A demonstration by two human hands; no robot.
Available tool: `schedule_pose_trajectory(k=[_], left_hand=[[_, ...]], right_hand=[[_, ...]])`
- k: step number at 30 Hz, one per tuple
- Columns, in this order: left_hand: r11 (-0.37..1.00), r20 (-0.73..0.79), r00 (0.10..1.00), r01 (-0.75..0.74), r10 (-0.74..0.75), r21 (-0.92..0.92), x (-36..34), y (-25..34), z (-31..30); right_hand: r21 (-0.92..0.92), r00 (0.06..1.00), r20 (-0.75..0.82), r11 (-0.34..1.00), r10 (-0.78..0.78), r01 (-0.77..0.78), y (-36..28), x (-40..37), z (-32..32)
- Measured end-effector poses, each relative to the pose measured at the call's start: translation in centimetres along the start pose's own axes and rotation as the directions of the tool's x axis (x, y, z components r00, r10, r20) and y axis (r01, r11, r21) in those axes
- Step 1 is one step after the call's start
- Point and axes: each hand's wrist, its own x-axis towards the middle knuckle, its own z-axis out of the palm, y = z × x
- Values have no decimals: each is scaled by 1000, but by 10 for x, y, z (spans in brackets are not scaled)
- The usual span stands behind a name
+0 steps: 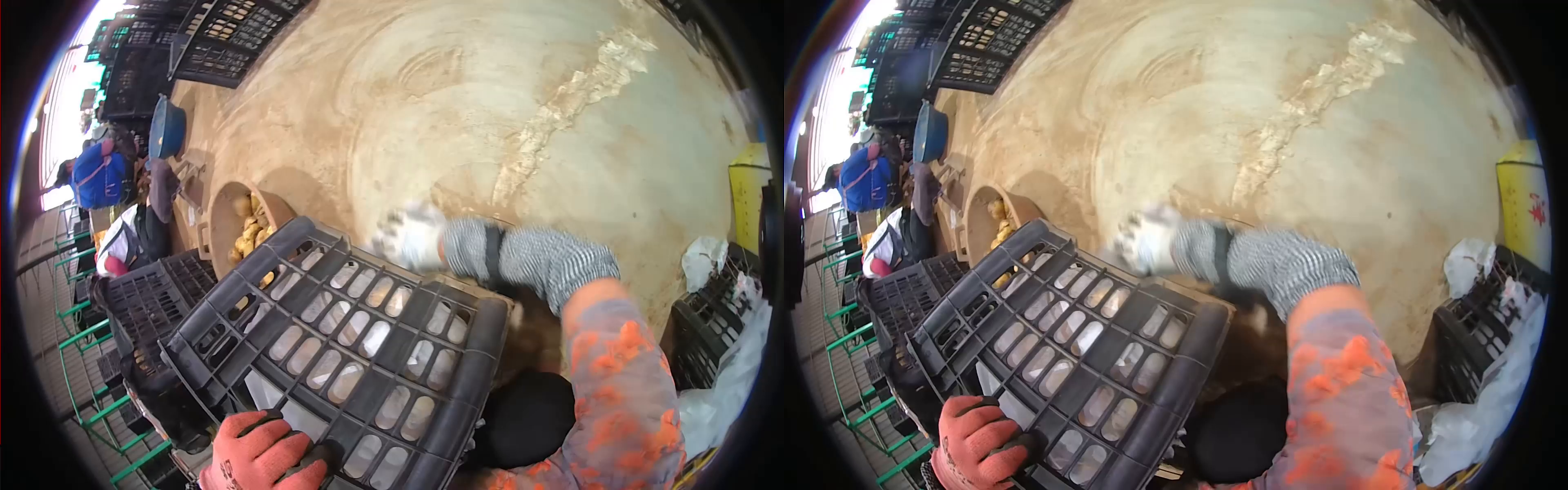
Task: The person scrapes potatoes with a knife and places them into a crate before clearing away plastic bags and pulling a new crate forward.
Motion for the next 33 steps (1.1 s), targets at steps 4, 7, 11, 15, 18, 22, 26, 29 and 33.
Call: schedule_pose_trajectory(k=[4,7,11,15,18,22,26,29,33], left_hand=[[991,61,989,-134,132,27,19,-24,12],[986,107,980,-168,168,-5,45,-41,15],[996,83,993,-82,79,38,92,-49,24],[996,26,997,-79,78,39,113,-60,36],[995,33,995,-93,91,40,114,-62,34],[992,-41,991,-129,130,10,135,-81,50],[995,-103,990,-102,101,-2,173,-102,78],[990,-108,984,-141,141,7,172,-104,81],[992,-149,981,-122,122,9,168,-108,85]], right_hand=[[-670,677,730,-299,-97,680,22,-108,-53],[-180,821,-97,-802,-562,-570,55,-160,118],[407,811,437,-718,-389,-564,-53,-216,151],[323,682,339,-601,-648,-731,-58,-196,136],[179,794,272,-782,-543,-596,38,-218,109],[-34,908,30,-908,-419,-418,101,-282,71],[58,549,376,-572,-746,-818,84,-343,126],[-281,108,499,-279,-860,-918,55,-385,129],[144,177,383,-131,-907,-981,49,-358,103]])
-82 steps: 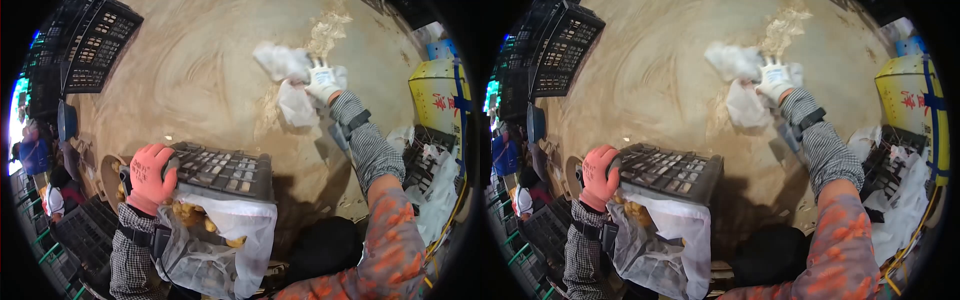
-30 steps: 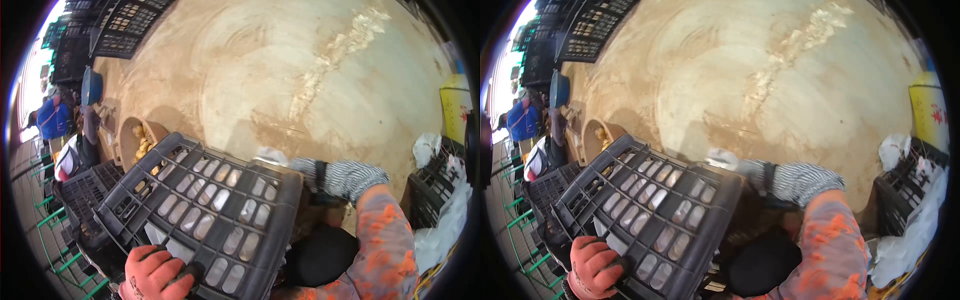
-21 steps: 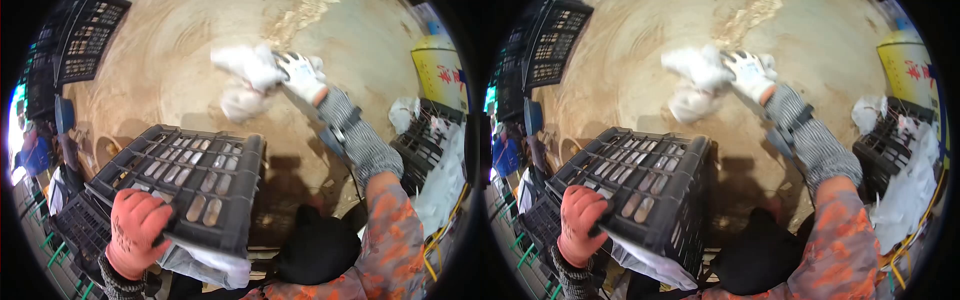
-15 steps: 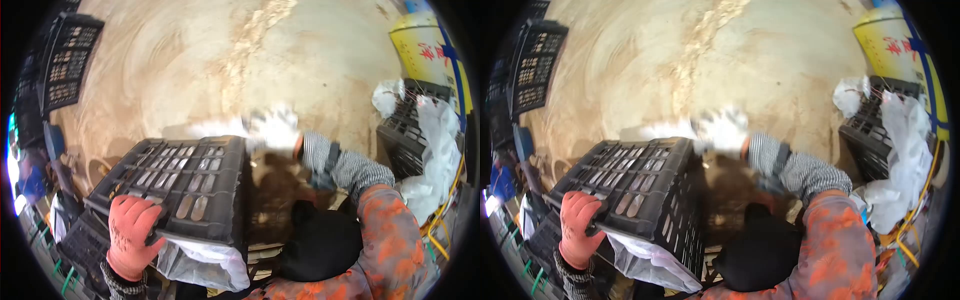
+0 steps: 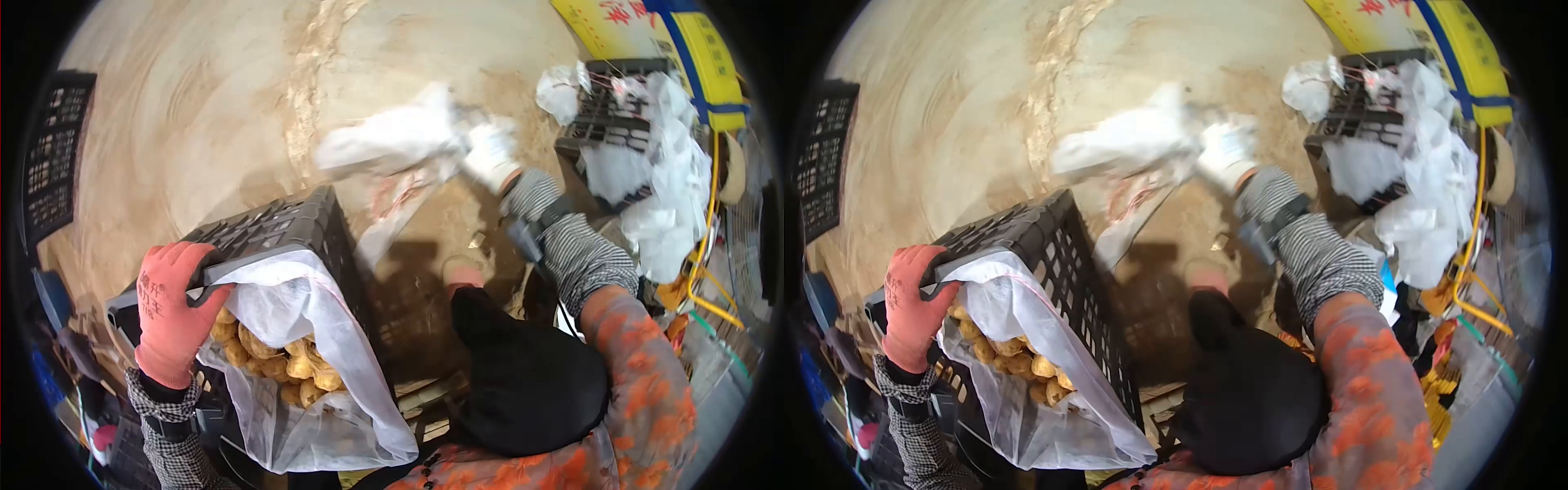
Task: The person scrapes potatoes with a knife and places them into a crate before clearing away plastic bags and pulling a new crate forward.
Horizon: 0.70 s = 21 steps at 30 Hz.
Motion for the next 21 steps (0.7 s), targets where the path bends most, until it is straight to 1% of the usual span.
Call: schedule_pose_trajectory(k=[1,2,4,5,6,7,8,9,10,11,12,13,14,15,16,17,18,19,20,21], left_hand=[[1000,3,1000,-7,7,-16,0,1,-1],[999,-2,999,-41,41,-23,0,-1,1],[999,-49,998,-42,41,-33,-4,-5,5],[999,-22,1000,-15,14,-50,-4,-4,4],[998,-28,999,-34,33,-46,-5,-5,7],[996,-69,997,23,-29,-86,-8,-7,10],[988,-105,990,82,-96,-129,-11,-9,13],[988,-110,988,91,-105,-125,-12,-12,14],[980,-139,981,114,-137,-161,-13,-7,15],[968,-106,979,149,-173,-200,-13,-12,17],[954,-79,975,186,-210,-237,-12,-18,19],[958,-89,977,171,-196,-232,-15,-18,21],[952,-128,968,182,-217,-245,-19,-17,23],[948,-162,958,191,-237,-255,-19,-16,21],[954,-169,960,177,-222,-243,-23,-13,20],[973,-167,970,144,-175,-180,-26,-10,17],[986,-159,979,113,-132,-120,-25,-4,14],[986,-125,986,91,-109,-142,-24,5,12],[990,-138,988,59,-76,-125,-23,14,14],[993,-125,990,52,-66,-109,-19,18,16]], right_hand=[[-26,967,90,970,-239,242,-23,-20,1],[-18,909,-26,910,-415,415,-51,-43,0],[97,838,-256,849,-482,519,-94,-89,23],[428,874,-208,763,-439,485,-92,-115,72],[745,906,-159,555,-393,371,-89,-141,121],[927,933,-108,305,-344,220,-87,-166,167],[667,948,25,711,-317,220,-84,-149,81],[243,946,158,940,-283,241,-83,-129,-16],[367,998,22,929,-56,44,-55,-128,-19],[513,956,-129,843,265,-165,-34,-131,-32],[526,895,-30,768,445,-365,-3,-127,-42],[494,824,-172,771,540,-402,27,-120,-44],[530,742,-134,680,656,-506,52,-118,-47],[50,852,-185,871,490,-489,90,-123,-29],[13,859,-147,869,490,-494,103,-116,-41],[130,788,-273,833,552,-538,107,-106,-39],[248,695,-380,791,611,-560,109,-94,-36],[55,763,-231,792,603,-609,106,-81,-38],[-142,799,-66,786,598,-601,97,-70,-49],[-231,831,107,826,546,-514,86,-67,-60]])
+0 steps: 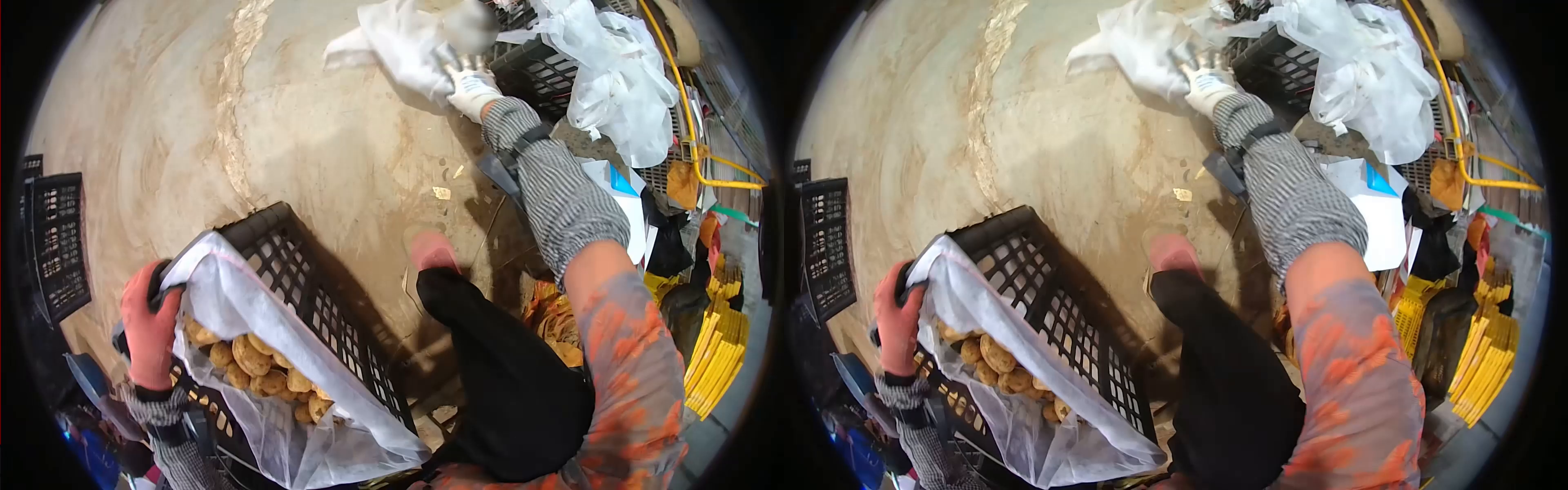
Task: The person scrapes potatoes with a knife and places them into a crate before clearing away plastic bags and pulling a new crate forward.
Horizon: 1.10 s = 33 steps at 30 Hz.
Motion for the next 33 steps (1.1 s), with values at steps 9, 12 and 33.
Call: schedule_pose_trajectory(k=[9,12,33], left_hand=[[958,-77,990,-92,117,273,-60,41,-1],[962,16,992,-127,127,242,-139,43,0],[988,284,947,125,-147,92,-375,95,106]], right_hand=[[282,995,3,955,-95,90,14,-172,145],[518,936,312,855,-161,-26,24,-233,133],[658,959,259,705,119,-265,44,-331,154]])
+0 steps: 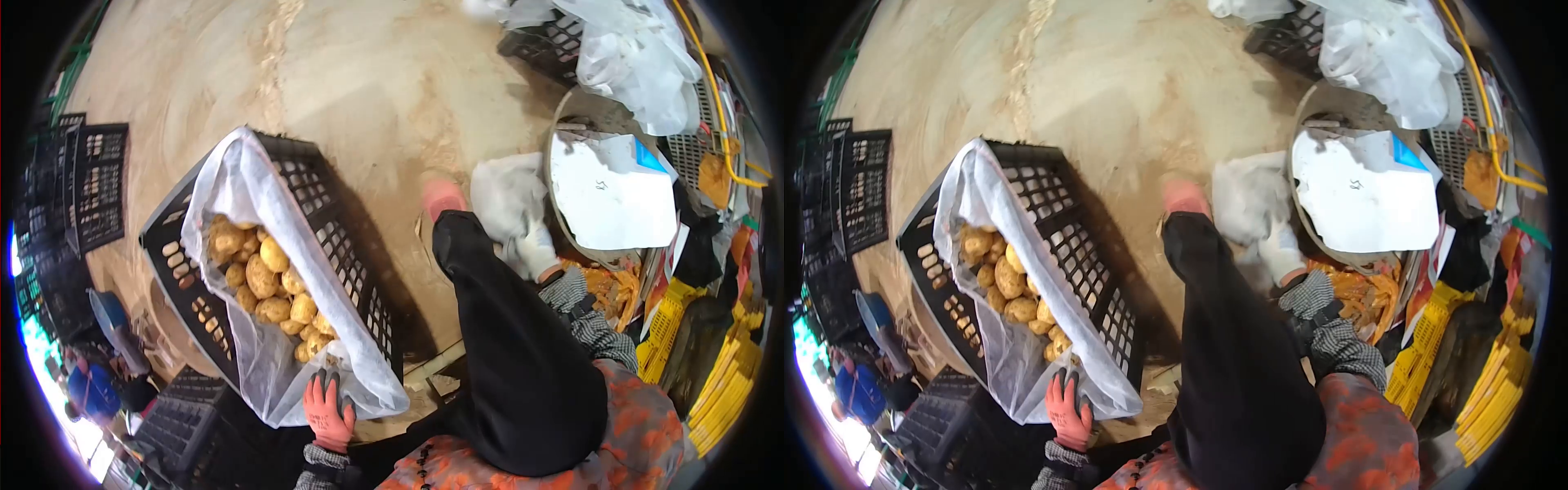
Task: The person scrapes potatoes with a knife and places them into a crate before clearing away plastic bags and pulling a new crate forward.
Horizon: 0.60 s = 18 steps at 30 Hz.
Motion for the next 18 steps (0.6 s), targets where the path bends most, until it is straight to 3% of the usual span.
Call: schedule_pose_trajectory(k=[1,2,4,6,8,11,12,13,14,15,16,17,18], left_hand=[[1000,22,1000,6,-6,-7,-2,-2,1],[1000,34,999,8,-8,-15,-3,-3,1],[1000,-41,999,4,-4,15,-1,-4,3],[1000,6,1000,-4,4,-27,-2,-6,3],[999,-54,999,-7,4,-39,2,1,-3],[999,-79,996,28,-32,-43,0,3,4],[999,-77,996,45,-47,-30,0,2,4],[998,-80,995,55,-56,-15,-2,0,4],[999,-102,994,46,-47,-12,-4,-2,5],[998,-104,993,57,-59,-19,-5,-3,8],[997,-108,992,68,-70,-26,-6,-4,11],[997,-127,989,71,-70,-3,-7,-5,13],[998,-161,985,64,-63,-2,-7,-6,15]], right_hand=[[32,963,-227,988,-143,154,-10,9,-7],[45,952,-260,983,-163,181,-45,18,-28],[-32,863,-352,926,-364,377,-68,80,-34],[-90,896,-355,964,-267,252,-98,139,-37],[-222,938,-321,973,-133,62,-112,177,-34],[-285,944,-300,957,-139,51,-121,202,-12],[-556,935,-108,800,-337,224,-128,195,-1],[-741,880,125,547,-459,390,-146,175,1],[-679,877,301,561,-374,472,-183,133,-14],[-469,893,211,761,-397,449,-183,124,7],[-372,809,294,718,-510,588,-177,130,32],[-355,740,347,650,-576,672,-191,109,17],[-299,656,289,586,-697,753,-184,117,25]])
